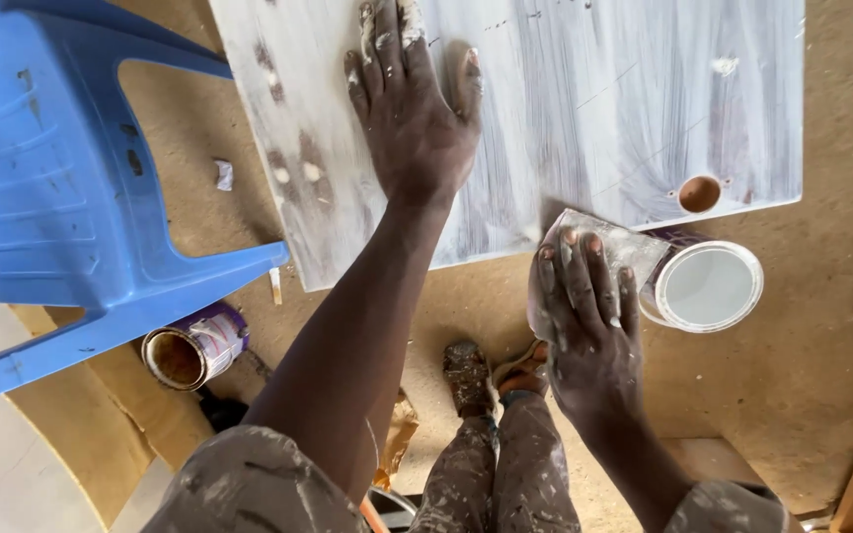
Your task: Sanding a wooden board with a sanding block to smooth out the surface coating.
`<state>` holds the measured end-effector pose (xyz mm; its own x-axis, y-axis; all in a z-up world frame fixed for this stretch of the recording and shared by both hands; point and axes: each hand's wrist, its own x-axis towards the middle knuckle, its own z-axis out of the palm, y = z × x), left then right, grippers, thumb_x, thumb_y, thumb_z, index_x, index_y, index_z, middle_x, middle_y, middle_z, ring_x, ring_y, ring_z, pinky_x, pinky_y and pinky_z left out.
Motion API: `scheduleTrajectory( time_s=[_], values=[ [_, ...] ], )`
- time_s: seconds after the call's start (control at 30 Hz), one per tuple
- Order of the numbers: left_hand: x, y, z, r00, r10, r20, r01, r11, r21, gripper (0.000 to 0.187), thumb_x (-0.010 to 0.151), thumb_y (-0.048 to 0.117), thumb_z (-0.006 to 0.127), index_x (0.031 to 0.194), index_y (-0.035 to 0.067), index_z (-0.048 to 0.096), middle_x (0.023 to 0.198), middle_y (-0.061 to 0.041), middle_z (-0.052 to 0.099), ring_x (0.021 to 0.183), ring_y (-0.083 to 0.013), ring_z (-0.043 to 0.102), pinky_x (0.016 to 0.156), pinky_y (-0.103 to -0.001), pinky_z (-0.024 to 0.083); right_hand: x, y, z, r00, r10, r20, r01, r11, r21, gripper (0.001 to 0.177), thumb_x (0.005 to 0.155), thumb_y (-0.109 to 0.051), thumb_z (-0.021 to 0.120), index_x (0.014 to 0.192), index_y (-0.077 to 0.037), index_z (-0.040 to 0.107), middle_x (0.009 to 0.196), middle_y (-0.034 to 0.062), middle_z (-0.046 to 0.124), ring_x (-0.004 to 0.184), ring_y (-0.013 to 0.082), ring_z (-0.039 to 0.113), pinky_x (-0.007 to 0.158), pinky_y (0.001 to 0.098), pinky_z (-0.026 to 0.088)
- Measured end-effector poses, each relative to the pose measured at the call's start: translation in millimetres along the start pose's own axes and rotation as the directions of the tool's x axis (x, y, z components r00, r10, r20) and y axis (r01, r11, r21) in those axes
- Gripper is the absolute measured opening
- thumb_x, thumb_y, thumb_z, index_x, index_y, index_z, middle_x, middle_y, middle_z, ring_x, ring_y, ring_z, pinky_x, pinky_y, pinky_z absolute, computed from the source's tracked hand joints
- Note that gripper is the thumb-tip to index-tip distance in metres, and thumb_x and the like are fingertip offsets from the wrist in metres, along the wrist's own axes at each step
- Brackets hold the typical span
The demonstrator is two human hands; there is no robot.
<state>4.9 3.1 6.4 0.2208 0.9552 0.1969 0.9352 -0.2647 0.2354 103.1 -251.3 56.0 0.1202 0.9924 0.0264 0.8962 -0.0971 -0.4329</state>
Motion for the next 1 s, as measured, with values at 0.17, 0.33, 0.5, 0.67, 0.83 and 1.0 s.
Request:
scheduleTrajectory(
  time_s=[0.17, 0.33, 0.5, 0.67, 0.83, 1.0],
  values=[
    [1, -2, -1, 0.998, -0.009, 0.058, 0.007, 0.999, 0.038, 0.069, 0.104, 0.057, 0.035, 0.147, 0.003, 0.045, 0.159, -0.019, 0.038, 0.149, -0.0377, 0.038, 0.128, -0.058, 0.023, -8, 14, 7, 0.999, -0.039, 0.003, 0.040, 0.997, -0.059, 0.062, 0.108, -0.045, 0.010, 0.162, -0.019, 0.025, 0.171, 0.0112, 0.019, 0.158, 0.0382, 0.017, 0.127, 0.0677, 0.012],
    [-1, -4, 3, 1.000, 0.014, -0.003, -0.014, 0.999, 0.031, 0.069, 0.105, 0.056, 0.040, 0.145, 0.001, 0.050, 0.159, -0.019, 0.037, 0.150, -0.0365, 0.040, 0.129, -0.056, 0.022, 17, -7, -1, 1.000, 0.011, -0.029, -0.012, 1.000, -0.029, 0.062, 0.097, 0.004, 0.047, 0.156, -0.015, 0.042, 0.165, 0.0140, 0.036, 0.154, 0.0385, 0.027, 0.127, 0.0623, 0.023],
    [-3, -5, 2, 0.998, 0.038, -0.046, -0.037, 0.999, 0.029, 0.065, 0.106, 0.052, 0.045, 0.146, 0.001, 0.049, 0.159, -0.020, 0.039, 0.149, -0.0349, 0.043, 0.130, -0.056, 0.024, 22, -15, 3, 0.999, 0.040, -0.034, -0.039, 0.998, 0.042, 0.072, 0.094, 0.008, 0.043, 0.160, -0.020, 0.034, 0.170, 0.0093, 0.026, 0.158, 0.0342, 0.020, 0.130, 0.0629, 0.015],
    [-1, -3, 1, 0.997, 0.055, -0.050, -0.055, 0.998, 0.002, 0.064, 0.108, 0.050, 0.042, 0.147, 0.000, 0.049, 0.163, -0.018, 0.031, 0.153, -0.0369, 0.036, 0.131, -0.060, 0.023, 28, -20, 1, 0.997, 0.072, 0.002, -0.072, 0.997, 0.015, 0.084, 0.086, 0.021, 0.038, 0.162, -0.012, 0.027, 0.170, 0.0086, 0.017, 0.158, 0.0331, 0.013, 0.132, 0.0558, 0.007],
    [-4, -5, -4, 0.999, 0.025, 0.022, -0.026, 0.999, 0.043, 0.068, 0.109, 0.051, 0.042, 0.151, -0.002, 0.040, 0.166, -0.017, 0.026, 0.156, -0.0370, 0.033, 0.132, -0.059, 0.019, 20, -26, 15, 0.996, 0.087, -0.026, -0.087, 0.996, 0.000, 0.078, 0.088, 0.018, 0.043, 0.160, -0.011, 0.032, 0.168, 0.0105, 0.022, 0.157, 0.0330, 0.019, 0.130, 0.0596, 0.014],
    [4, -4, 0, 0.997, 0.067, -0.029, -0.068, 0.997, -0.030, 0.057, 0.106, 0.048, 0.042, 0.125, -0.003, 0.061, 0.158, -0.024, 0.034, 0.148, -0.0429, 0.038, 0.128, -0.063, 0.020, 22, -28, 10, 0.993, 0.090, -0.079, -0.089, 0.996, 0.028, 0.082, 0.077, 0.021, 0.040, 0.154, -0.006, 0.040, 0.164, 0.0131, 0.036, 0.155, 0.0350, 0.026, 0.129, 0.0604, 0.016]
  ],
)
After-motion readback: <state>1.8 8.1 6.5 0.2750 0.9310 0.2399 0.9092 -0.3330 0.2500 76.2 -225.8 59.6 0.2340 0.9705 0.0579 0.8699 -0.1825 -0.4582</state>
